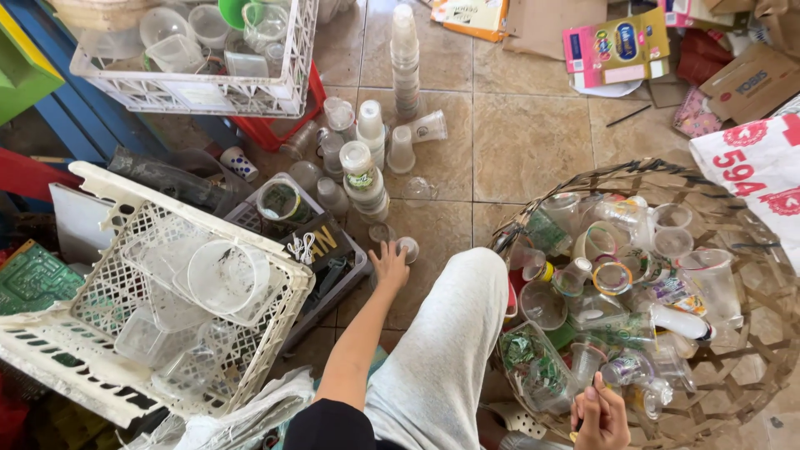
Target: The person sits on the floor and uses a red utility knife to peel adhesive labels off clear plastic cups. They pick cups from a woven basket, scrape the labels, and place the cups into a white crate.
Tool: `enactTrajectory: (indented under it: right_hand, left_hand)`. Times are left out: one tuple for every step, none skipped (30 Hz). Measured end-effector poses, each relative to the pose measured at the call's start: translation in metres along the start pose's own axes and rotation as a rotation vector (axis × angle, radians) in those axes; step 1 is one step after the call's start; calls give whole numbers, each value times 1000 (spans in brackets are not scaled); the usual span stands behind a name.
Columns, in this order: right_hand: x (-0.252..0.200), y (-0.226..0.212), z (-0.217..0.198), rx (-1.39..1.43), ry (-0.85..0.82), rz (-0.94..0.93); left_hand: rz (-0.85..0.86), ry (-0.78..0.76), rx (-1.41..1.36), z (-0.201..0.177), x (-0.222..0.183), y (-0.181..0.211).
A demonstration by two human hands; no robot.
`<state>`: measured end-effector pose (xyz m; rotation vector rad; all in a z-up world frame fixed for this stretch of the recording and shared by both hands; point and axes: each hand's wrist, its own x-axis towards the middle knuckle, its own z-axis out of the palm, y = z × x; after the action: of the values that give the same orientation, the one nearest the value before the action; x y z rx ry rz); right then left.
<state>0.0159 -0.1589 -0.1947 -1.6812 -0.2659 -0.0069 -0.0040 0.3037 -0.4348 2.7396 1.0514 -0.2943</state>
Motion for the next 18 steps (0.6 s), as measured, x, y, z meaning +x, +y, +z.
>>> enactTrajectory:
  right_hand:
    - [1, -1, 1, 2, 6, -4]
    - [1, -1, 1, -6, 19, 34]
    - [-2, -3, 0, -16, 29, 80]
    - [-5, -7, -1, -15, 33, 85]
    - [-5, -9, 0, -37, 29, 106]
    - [-4, -11, 1, -58, 25, 128]
    - [-1, -9, 0, -54, 33, 125]
    - [3, -7, -1, -26, 13, 109]
    - [-1, -6, -1, 6, -5, 104]
    - [-3, -7, -3, 12, 5, 111]
    - [-3, -7, -2, 78, 16, 129]
    - [-2, -7, -1, 144, 27, 146]
    - [-3, -6, 0, 150, 51, 146]
    - [-3, -5, 1, 279, 120, 236]
    - [-1, -5, 1, 407, 184, 322]
    - [-4, 6, -1, 411, 203, 319]
    - [-5, 17, -4, 526, 276, 411]
    - [-7, 28, -7, 643, 348, 501]
  left_hand:
    - [5, 5, 1, -1, 4, 2]
    - [-11, -49, 34, -2, 7, 4]
    - [-30, -110, 69, 0, 4, 4]
    - [-28, -113, 72, -2, 1, 3]
    - [-49, -122, 33, -6, 2, 4]
    - [-70, -131, -7, -10, 3, 5]
    - [-63, -125, -4, -10, 10, 6]
    - [-72, -134, -17, -10, 17, 8]
    - [-82, -150, -22, -9, 18, 4]
    - [-75, -151, -10, -15, 17, 7]
    - [-64, -191, 31, -25, 23, 11]
    - [-54, -230, 71, -34, 28, 16]
    - [-34, -226, 85, -38, 28, 26]
    - [10, -117, 53, -42, 28, 37]
    - [51, -10, 14, -45, 28, 48]
    - [69, -8, 22, -53, 26, 62]
    - [140, 211, -42, -61, 23, 79]
    - [212, 430, -109, -69, 20, 95]
